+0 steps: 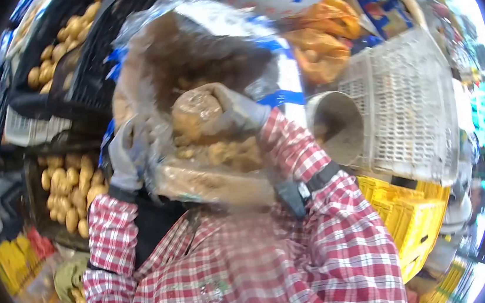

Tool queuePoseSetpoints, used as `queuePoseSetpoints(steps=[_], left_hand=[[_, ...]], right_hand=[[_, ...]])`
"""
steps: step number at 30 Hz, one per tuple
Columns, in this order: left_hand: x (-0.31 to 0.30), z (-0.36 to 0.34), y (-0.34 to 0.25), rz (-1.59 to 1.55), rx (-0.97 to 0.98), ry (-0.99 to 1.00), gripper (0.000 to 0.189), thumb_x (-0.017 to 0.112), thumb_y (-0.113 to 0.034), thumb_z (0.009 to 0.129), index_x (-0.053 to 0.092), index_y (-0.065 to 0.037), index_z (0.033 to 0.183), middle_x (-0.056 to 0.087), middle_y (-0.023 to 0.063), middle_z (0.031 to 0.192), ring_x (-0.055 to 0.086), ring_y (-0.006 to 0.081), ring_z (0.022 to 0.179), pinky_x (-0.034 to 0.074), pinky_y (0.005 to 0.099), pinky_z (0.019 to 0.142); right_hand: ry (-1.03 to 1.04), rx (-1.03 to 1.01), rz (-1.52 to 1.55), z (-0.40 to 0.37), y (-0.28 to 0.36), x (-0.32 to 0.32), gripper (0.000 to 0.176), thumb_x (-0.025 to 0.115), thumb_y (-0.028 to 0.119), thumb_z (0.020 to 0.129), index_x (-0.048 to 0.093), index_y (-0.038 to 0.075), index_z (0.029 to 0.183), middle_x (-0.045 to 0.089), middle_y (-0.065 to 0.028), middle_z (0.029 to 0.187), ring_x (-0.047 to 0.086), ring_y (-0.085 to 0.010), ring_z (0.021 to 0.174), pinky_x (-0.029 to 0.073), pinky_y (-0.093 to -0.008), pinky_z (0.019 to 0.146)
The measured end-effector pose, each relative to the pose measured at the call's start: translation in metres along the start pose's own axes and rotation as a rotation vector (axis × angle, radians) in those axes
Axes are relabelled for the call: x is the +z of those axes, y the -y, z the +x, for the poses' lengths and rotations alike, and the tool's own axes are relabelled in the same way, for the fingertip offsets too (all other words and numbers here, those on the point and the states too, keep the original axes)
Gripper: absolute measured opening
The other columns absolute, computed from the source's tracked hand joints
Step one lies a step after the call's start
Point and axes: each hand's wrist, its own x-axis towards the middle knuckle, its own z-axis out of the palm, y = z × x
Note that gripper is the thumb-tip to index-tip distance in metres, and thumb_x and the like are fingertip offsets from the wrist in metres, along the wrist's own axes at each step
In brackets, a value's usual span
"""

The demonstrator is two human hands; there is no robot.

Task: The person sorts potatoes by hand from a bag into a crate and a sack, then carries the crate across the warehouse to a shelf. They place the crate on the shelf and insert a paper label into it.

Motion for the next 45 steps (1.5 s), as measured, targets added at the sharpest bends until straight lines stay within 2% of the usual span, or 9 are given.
queuePoseSetpoints(steps=[11, 20, 23, 26, 29, 31, 36, 40, 45], left_hand=[[-0.006, -0.004, -0.019, 0.34, 0.1, -0.065, 0.028, 0.062, -0.014, 0.089, 0.065, 0.001, 0.112, 0.069, 0.0131, 0.099, 0.065, 0.0154, 0.088, 0.05, 0.0282, 0.08], [0.006, 0.001, -0.021, 0.257, -0.088, -0.101, 0.025, 0.061, -0.009, 0.091, 0.064, 0.005, 0.111, 0.068, 0.0151, 0.1, 0.064, 0.021, 0.088, 0.05, 0.0308, 0.08], [0.01, 0.001, -0.021, 0.285, -0.124, -0.086, 0.025, 0.061, -0.007, 0.091, 0.064, 0.005, 0.113, 0.067, 0.0147, 0.099, 0.064, 0.02, 0.088, 0.05, 0.0297, 0.08], [0.012, 0.007, -0.016, 0.373, -0.079, -0.066, 0.022, 0.059, -0.006, 0.093, 0.065, 0.002, 0.112, 0.067, 0.0082, 0.098, 0.062, 0.013, 0.086, 0.049, 0.0255, 0.078], [0.018, 0.003, -0.018, 0.353, -0.091, -0.051, 0.021, 0.058, -0.007, 0.094, 0.065, 0.002, 0.112, 0.067, 0.0061, 0.1, 0.06, 0.0095, 0.085, 0.049, 0.023, 0.078], [0.018, 0.007, -0.02, 0.325, -0.067, -0.068, 0.02, 0.061, -0.008, 0.092, 0.066, 0.001, 0.109, 0.068, 0.0084, 0.097, 0.063, 0.0127, 0.084, 0.05, 0.0248, 0.076], [0.015, 0.01, -0.022, 0.271, -0.049, -0.074, 0.02, 0.07, -0.014, 0.086, 0.068, -0.003, 0.103, 0.07, 0.0123, 0.091, 0.068, 0.0228, 0.08, 0.053, 0.0301, 0.073], [0.009, 0.001, -0.023, 0.128, -0.158, -0.066, 0.022, 0.069, -0.013, 0.086, 0.068, -0.002, 0.104, 0.07, 0.0125, 0.092, 0.068, 0.0215, 0.082, 0.052, 0.0296, 0.073], [-0.001, -0.003, -0.029, 0.056, -0.109, -0.008, 0.029, 0.059, -0.021, 0.096, 0.065, 0.0, 0.115, 0.066, 0.0025, 0.092, 0.059, 0.0052, 0.072, 0.048, 0.0202, 0.067]], right_hand=[[-0.653, -0.173, 0.565, -0.147, -0.001, -0.159, 0.077, 0.077, 0.008, 0.071, 0.038, 0.007, 0.138, 0.052, -0.013, 0.13, 0.057, -0.0267, 0.112, 0.048, -0.0399, 0.096], [-1.478, 0.169, -1.009, -0.101, -0.113, -0.333, 0.084, 0.073, 0.035, 0.076, 0.034, 0.001, 0.142, 0.046, -0.0205, 0.136, 0.049, -0.0353, 0.121, 0.042, -0.043, 0.101], [-1.025, 0.098, -1.649, -0.088, -0.229, -0.353, 0.091, 0.075, 0.036, 0.074, 0.029, 0.002, 0.145, 0.047, -0.0226, 0.138, 0.055, -0.0379, 0.115, 0.045, -0.0442, 0.097], [-0.344, 0.568, -1.447, -0.091, -0.28, -0.4, 0.089, 0.074, 0.034, 0.075, 0.029, 0.003, 0.145, 0.051, -0.0207, 0.135, 0.058, -0.0344, 0.112, 0.047, -0.042, 0.093], [-0.389, 0.949, -0.93, -0.086, -0.219, -0.393, 0.084, 0.072, 0.037, 0.078, 0.033, 0.002, 0.144, 0.054, -0.0186, 0.132, 0.056, -0.0287, 0.113, 0.047, -0.0384, 0.093], [-0.619, 0.744, -0.782, -0.066, -0.176, -0.385, 0.081, 0.07, 0.04, 0.081, 0.036, 0.001, 0.144, 0.056, -0.0172, 0.13, 0.055, -0.0249, 0.114, 0.046, -0.036, 0.092], [-0.716, -0.243, -0.414, 0.02, 0.008, -0.194, 0.046, 0.063, 0.025, 0.09, 0.054, 0.001, 0.128, 0.065, -0.013, 0.11, 0.062, -0.0209, 0.101, 0.05, -0.0301, 0.086], [-0.119, -0.07, -0.737, 0.066, 0.028, -0.038, 0.028, 0.066, 0.028, 0.09, 0.066, 0.011, 0.112, 0.068, -0.007, 0.094, 0.063, -0.0117, 0.09, 0.051, -0.0269, 0.081], [0.531, 0.457, -1.002, 0.107, -0.149, 0.075, 0.043, 0.067, 0.033, 0.078, 0.064, 0.003, 0.109, 0.066, -0.0216, 0.106, 0.062, -0.0347, 0.105, 0.05, -0.0415, 0.089]])
